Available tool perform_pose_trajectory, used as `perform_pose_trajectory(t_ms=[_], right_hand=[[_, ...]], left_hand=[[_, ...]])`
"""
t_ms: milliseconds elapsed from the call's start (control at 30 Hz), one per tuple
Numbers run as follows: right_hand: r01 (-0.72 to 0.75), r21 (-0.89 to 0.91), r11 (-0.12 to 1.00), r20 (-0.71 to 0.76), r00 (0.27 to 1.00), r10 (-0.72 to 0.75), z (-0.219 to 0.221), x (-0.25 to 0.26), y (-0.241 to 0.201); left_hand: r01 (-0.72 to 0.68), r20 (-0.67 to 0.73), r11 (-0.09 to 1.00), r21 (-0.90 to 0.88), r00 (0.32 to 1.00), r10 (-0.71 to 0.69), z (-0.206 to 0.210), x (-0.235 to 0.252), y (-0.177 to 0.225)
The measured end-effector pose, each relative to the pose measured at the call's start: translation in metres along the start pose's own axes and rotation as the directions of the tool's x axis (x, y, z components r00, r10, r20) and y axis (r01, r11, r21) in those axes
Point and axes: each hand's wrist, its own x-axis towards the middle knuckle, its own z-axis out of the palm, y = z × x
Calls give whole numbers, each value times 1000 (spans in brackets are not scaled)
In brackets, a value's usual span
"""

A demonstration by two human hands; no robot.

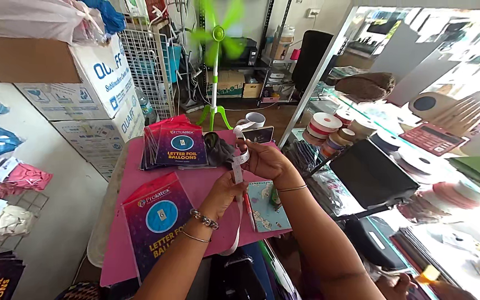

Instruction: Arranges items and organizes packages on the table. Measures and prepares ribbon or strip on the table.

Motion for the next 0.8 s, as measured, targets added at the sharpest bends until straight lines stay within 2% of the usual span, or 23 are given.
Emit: perform_pose_trajectory(t_ms=[67, 133, 233, 300, 367, 433, 467, 567, 633, 733, 800], right_hand=[[-10, -33, 999, -9, 1000, 10, -5, -5, -4], [-1, -73, 997, -61, 998, -3, -9, -8, -6], [29, -123, 992, -226, 972, -57, -11, -11, -1], [43, -138, 989, -293, 953, -82, -12, -12, 5], [41, -135, 990, -333, 939, -84, -13, -12, 12], [35, -114, 993, -355, 932, -74, -16, -10, 21], [32, -98, 995, -369, 927, -66, -17, -9, 25], [1, -69, 998, -423, 906, -30, -24, -7, 33], [-17, -82, 997, -436, 900, -20, -33, -7, 36], [-35, -145, 989, -460, 887, -36, -39, -11, 40], [-46, -183, 982, -443, 896, -40, -41, -13, 40]], left_hand=[[3, -60, 995, 102, 998, 3, 1, -2, 5], [-32, -130, 944, 327, 988, 79, -2, -6, 10], [-102, -160, 668, 737, 934, 320, -6, -16, 11], [-162, -91, 457, 875, 871, 482, -3, -23, 10], [-213, -7, 321, 923, 824, 567, 2, -28, 8], [-229, 59, 241, 943, 829, 557, 9, -33, 8], [-222, 81, 221, 950, 856, 511, 11, -36, 11], [-143, 99, 201, 969, 971, 217, 18, -44, 24], [-125, 115, 157, 980, 991, 75, 21, -48, 29], [-157, 155, 76, 985, 987, 33, 27, -56, 26], [-191, 188, 16, 982, 976, 111, 32, -60, 20]])
